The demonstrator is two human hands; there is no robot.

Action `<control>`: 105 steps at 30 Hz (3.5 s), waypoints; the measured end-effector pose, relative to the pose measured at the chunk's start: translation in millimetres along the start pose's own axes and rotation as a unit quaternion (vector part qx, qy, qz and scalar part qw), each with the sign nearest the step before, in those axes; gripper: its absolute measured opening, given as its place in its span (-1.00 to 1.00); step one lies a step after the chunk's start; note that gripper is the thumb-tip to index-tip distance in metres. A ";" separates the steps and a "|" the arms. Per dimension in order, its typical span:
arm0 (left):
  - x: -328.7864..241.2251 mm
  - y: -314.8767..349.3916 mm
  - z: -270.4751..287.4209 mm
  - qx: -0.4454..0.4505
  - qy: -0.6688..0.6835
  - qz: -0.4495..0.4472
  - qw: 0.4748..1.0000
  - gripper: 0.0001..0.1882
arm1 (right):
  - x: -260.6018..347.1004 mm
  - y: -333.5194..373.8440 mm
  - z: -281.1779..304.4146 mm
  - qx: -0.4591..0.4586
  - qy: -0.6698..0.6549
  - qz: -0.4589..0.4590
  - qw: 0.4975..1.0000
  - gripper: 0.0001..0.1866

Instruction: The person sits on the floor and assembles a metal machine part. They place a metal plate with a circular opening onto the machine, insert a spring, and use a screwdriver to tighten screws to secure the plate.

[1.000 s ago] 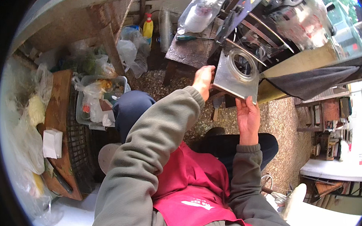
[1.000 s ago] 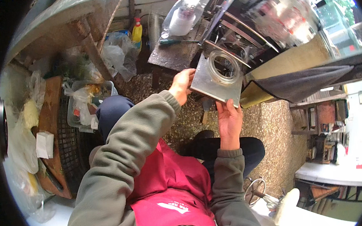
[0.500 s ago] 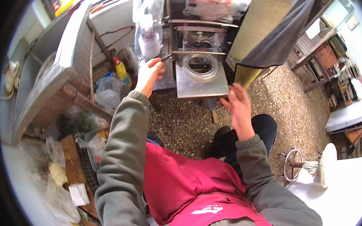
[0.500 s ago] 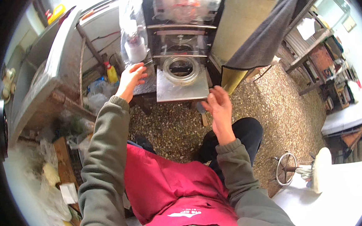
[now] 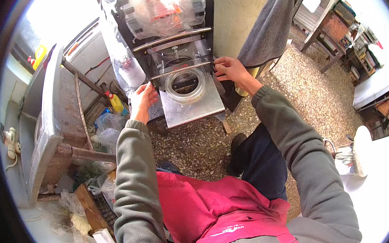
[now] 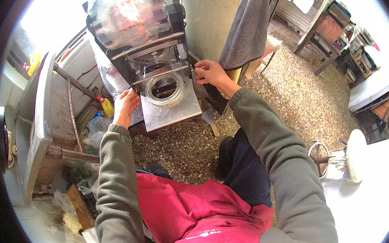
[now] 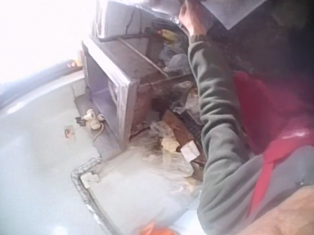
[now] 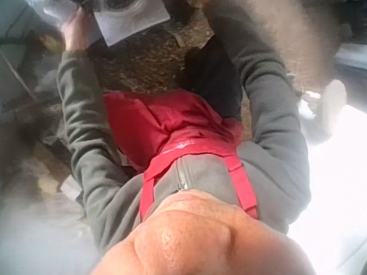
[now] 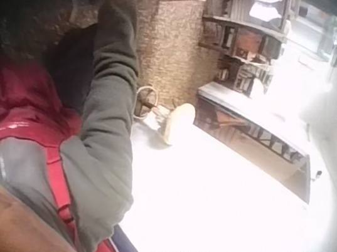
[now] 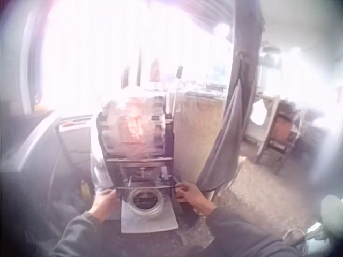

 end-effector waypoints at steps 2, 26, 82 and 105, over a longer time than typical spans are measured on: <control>-0.3 -0.3 0.4 0.000 0.000 -0.010 1.000 -0.77 | -8.4 -2.6 -2.8 0.007 -0.004 0.017 1.000 -0.72; -10.4 0.9 -1.3 -0.006 -0.001 -0.015 1.000 -0.94 | -3.0 -12.8 -12.6 -0.010 0.290 0.119 0.949 -0.62; -23.5 52.5 8.5 -0.038 -0.196 -0.041 0.979 -0.84 | -8.8 -6.6 -5.3 0.035 0.077 0.084 0.993 -0.83; 105.8 30.8 -203.1 0.236 0.186 -0.088 0.950 -0.74 | -7.2 -2.7 -1.8 0.018 0.088 0.128 0.988 -0.72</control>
Point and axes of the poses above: each hand's wrist, its own y-axis away from the middle knuckle, its own z-axis out of the back of the hand, x = y × z, the point moved 4 cm from there along -y, towards the middle knuckle, and after that the axes turned 9 degrees about z, right-handed, at the moved point
